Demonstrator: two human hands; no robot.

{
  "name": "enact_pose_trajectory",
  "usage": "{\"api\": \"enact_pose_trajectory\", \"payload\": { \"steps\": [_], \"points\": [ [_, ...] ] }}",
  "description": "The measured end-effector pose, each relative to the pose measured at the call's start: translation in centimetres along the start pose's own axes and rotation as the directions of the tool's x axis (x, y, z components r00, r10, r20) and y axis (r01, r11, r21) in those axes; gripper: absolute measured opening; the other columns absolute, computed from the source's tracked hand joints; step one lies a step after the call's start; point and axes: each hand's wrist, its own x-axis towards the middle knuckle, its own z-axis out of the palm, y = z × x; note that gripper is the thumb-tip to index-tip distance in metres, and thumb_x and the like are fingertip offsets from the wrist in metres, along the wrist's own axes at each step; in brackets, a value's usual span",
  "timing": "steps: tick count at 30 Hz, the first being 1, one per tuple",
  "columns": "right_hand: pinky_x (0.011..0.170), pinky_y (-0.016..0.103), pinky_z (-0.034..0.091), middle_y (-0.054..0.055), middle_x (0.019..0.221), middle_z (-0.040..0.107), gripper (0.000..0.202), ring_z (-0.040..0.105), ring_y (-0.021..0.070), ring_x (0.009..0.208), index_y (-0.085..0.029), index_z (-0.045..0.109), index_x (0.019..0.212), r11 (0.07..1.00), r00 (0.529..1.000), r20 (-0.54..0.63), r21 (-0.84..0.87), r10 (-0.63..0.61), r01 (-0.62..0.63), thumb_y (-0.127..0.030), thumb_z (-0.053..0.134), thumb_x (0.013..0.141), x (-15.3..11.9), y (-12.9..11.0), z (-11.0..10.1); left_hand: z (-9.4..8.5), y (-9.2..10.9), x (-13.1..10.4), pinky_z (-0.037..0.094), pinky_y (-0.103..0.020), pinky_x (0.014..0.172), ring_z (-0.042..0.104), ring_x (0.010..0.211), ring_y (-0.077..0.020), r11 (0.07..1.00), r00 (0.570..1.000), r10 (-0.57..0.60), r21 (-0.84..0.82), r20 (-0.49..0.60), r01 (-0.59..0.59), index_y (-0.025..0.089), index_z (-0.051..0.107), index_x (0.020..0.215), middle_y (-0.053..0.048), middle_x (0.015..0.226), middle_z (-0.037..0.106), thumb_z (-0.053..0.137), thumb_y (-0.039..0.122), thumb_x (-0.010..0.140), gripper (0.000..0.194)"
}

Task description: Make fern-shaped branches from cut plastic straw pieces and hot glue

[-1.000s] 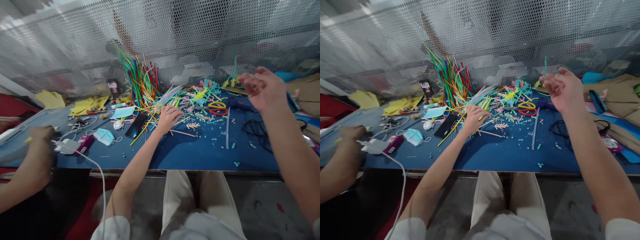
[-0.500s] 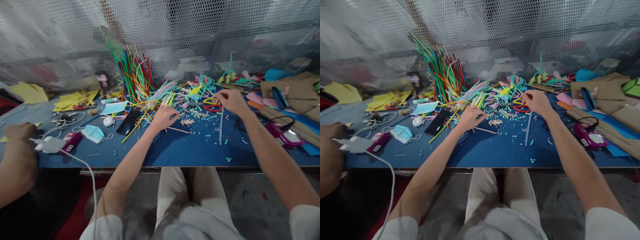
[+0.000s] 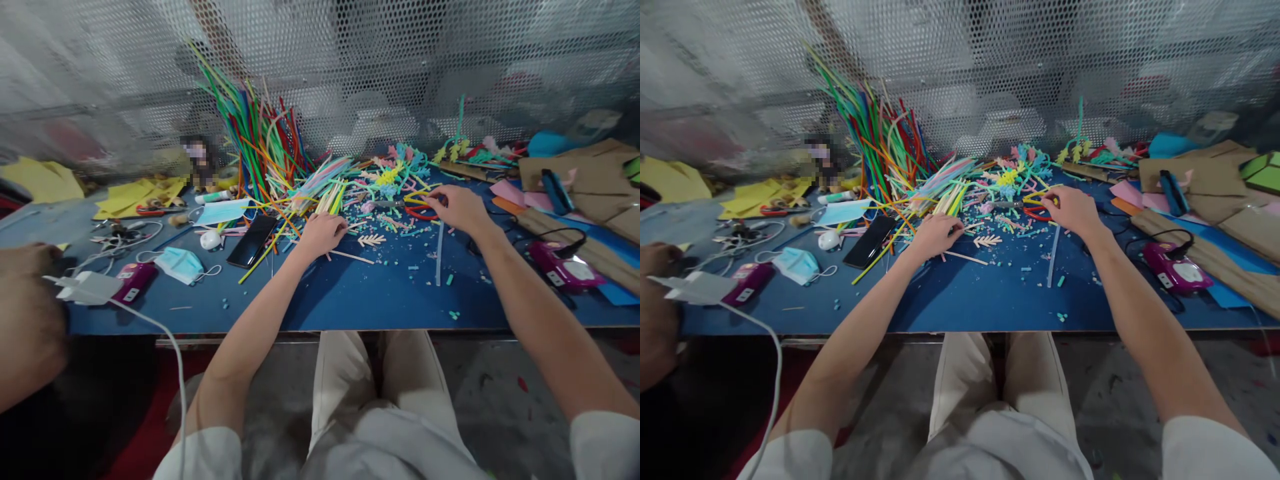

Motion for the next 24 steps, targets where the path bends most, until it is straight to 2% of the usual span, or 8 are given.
{"api": "enact_pose_trajectory", "payload": {
  "steps": [3, 5, 7, 10, 15, 18, 21, 24],
  "points": [
    [0.087, 0.046, 0.058, 0.016, 0.121, 0.083, 0.042, 0.076, 0.0351, 0.101, -0.019, 0.077, 0.128, 0.992, 0.996, 0.0, 0.088, -0.085, 0.085, -0.045, 0.058, 0.102, 0.5, 1.0, 1.0, -0.4, 0.1, -0.2, 0.05, -0.045, 0.099, 0.073, 0.109, -0.0317, 0.997, 0.993, -0.072, 0.029, -0.099, 0.075, 0.024, 0.076, 0.098, -0.01, 0.106, 0.082, 0.065, 0.023, 0.103, 0.012],
    [0.096, 0.047, 0.059, 0.019, 0.13, 0.08, 0.047, 0.076, 0.0346, 0.11, -0.014, 0.072, 0.139, 0.977, 0.982, 0.04, 0.117, -0.183, 0.177, -0.034, 0.055, 0.101, 0.9, 1.5, 1.8, -0.9, 0.3, -0.3, 0.05, -0.046, 0.098, 0.073, 0.106, -0.0327, 0.993, 0.98, -0.113, 0.019, -0.165, 0.118, 0.025, 0.075, 0.098, -0.01, 0.103, 0.082, 0.064, 0.025, 0.104, 0.012],
    [0.105, 0.048, 0.057, 0.022, 0.139, 0.077, 0.057, 0.072, 0.0365, 0.121, -0.01, 0.066, 0.148, 0.965, 0.961, 0.089, 0.041, -0.262, 0.26, -0.024, 0.054, 0.095, 1.3, 1.7, 2.5, -1.3, 0.6, -0.4, 0.05, -0.045, 0.097, 0.074, 0.104, -0.0327, 0.99, 0.965, -0.138, -0.013, -0.224, 0.139, 0.025, 0.075, 0.102, -0.01, 0.099, 0.081, 0.062, 0.027, 0.106, 0.013],
    [0.109, 0.052, 0.054, 0.025, 0.146, 0.072, 0.067, 0.067, 0.0407, 0.126, -0.006, 0.059, 0.156, 0.938, 0.946, 0.148, -0.152, -0.289, 0.311, -0.019, 0.055, 0.091, 2.0, 1.6, 3.6, -1.7, 1.1, -0.4, 0.051, -0.041, 0.091, 0.074, 0.101, -0.031, 0.987, 0.947, -0.159, -0.054, -0.281, 0.15, 0.024, 0.072, 0.111, -0.01, 0.098, 0.081, 0.056, 0.029, 0.11, 0.017],
    [0.106, 0.056, 0.055, 0.028, 0.135, 0.074, 0.065, 0.067, 0.0449, 0.124, -0.004, 0.057, 0.155, 0.939, 0.962, 0.188, -0.247, -0.196, 0.24, -0.025, 0.061, 0.094, 2.9, 1.2, 4.6, -1.1, 0.9, 0.0, 0.05, -0.034, 0.08, 0.074, 0.093, -0.0243, 0.971, 0.955, -0.174, -0.202, -0.239, 0.126, 0.023, 0.06, 0.119, -0.008, 0.104, 0.08, 0.045, 0.019, 0.112, 0.017],
    [0.11, 0.056, 0.054, 0.027, 0.138, 0.071, 0.061, 0.067, 0.0437, 0.126, -0.005, 0.056, 0.153, 0.941, 0.953, 0.171, -0.192, -0.249, 0.28, -0.023, 0.059, 0.095, 2.8, 1.3, 4.7, -0.6, 0.5, 0.2, 0.05, -0.033, 0.08, 0.073, 0.091, -0.0226, 0.959, 0.959, -0.137, -0.277, -0.248, 0.065, 0.023, 0.056, 0.117, -0.007, 0.099, 0.077, 0.041, 0.016, 0.112, 0.018],
    [0.119, 0.06, 0.046, 0.029, 0.146, 0.066, 0.055, 0.062, 0.0438, 0.133, -0.005, 0.056, 0.152, 0.907, 0.924, 0.108, -0.18, -0.366, 0.381, -0.021, 0.049, 0.099, 2.3, 1.2, 4.1, -0.4, 0.6, 0.1, 0.047, -0.032, 0.074, 0.069, 0.079, -0.0212, 0.944, 0.967, -0.112, -0.327, -0.228, 0.033, 0.024, 0.058, 0.114, -0.004, 0.087, 0.073, 0.044, 0.024, 0.114, 0.014],
    [0.121, 0.065, 0.041, 0.031, 0.141, 0.066, 0.053, 0.059, 0.0457, 0.132, -0.003, 0.057, 0.149, 0.907, 0.929, 0.022, -0.21, -0.37, 0.366, -0.024, 0.04, 0.104, 1.9, 0.7, 3.4, -0.3, 0.9, 0.0, 0.043, -0.031, 0.066, 0.064, 0.068, -0.0191, 0.913, 0.968, -0.141, -0.404, -0.208, 0.046, 0.023, 0.061, 0.11, -0.002, 0.078, 0.068, 0.045, 0.036, 0.116, 0.021]
  ]
}}
